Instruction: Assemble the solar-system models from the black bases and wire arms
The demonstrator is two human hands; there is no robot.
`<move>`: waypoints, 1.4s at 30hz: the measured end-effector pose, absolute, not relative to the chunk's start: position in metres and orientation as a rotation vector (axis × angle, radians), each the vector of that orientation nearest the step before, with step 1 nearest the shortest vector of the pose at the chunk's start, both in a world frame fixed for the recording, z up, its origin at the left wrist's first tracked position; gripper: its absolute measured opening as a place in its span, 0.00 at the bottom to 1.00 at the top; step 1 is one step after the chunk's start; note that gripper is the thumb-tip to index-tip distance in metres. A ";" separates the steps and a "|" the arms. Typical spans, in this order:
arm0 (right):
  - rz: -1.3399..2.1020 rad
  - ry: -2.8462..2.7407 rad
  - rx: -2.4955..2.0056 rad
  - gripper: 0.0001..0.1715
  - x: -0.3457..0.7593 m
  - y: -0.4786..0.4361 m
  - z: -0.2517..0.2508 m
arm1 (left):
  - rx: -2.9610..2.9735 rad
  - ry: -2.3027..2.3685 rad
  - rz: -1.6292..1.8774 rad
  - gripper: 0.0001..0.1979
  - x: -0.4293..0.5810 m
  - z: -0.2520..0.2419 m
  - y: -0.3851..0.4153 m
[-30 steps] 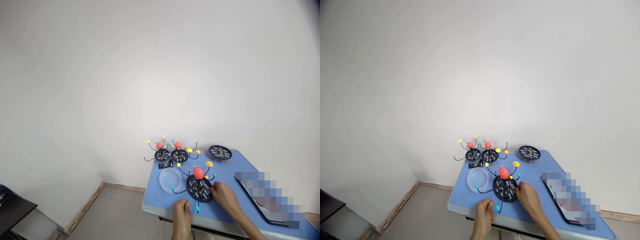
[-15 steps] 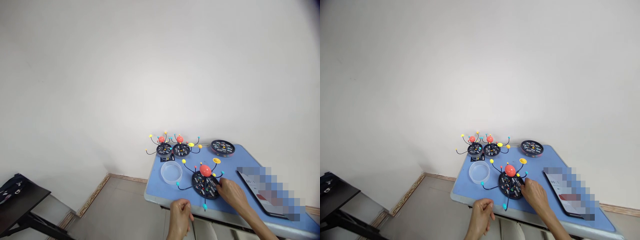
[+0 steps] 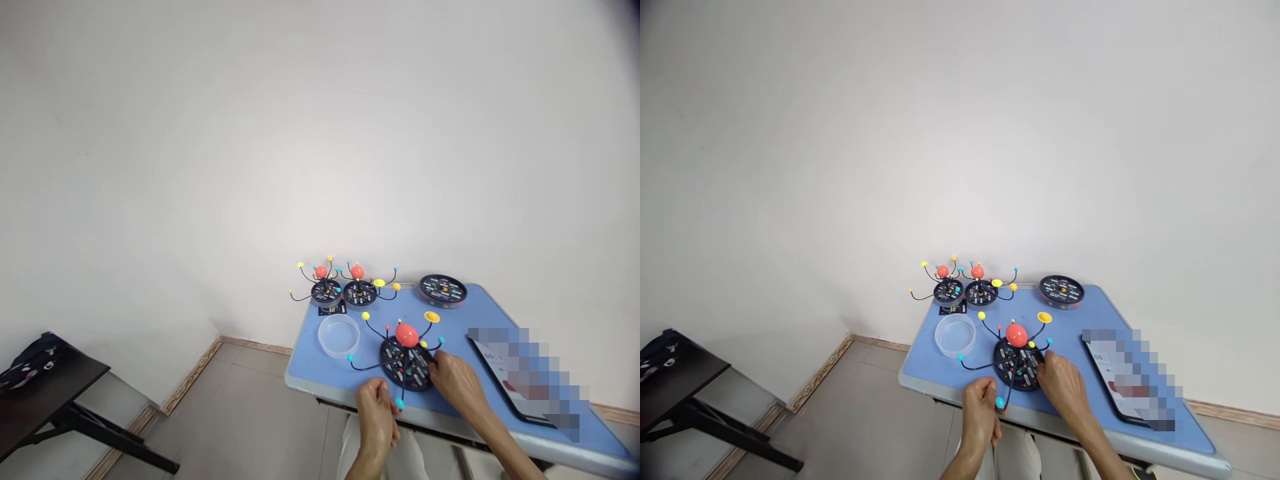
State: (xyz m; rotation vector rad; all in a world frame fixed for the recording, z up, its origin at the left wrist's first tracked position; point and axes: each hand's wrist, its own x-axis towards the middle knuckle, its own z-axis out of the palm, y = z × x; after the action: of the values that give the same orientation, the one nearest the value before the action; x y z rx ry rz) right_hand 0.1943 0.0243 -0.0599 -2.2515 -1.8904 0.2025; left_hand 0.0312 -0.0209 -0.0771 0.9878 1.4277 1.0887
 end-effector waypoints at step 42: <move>0.236 -1.921 -2.096 0.15 0.164 -0.001 -0.027 | 0.741 1.267 1.312 0.29 0.005 -0.037 -0.033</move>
State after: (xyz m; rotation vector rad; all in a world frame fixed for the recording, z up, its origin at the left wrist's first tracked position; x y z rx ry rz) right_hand 0.1636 -0.0014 -0.0272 -2.0962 -1.9207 0.2364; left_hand 0.0047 -0.0327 -0.0374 0.7414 1.2667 1.3124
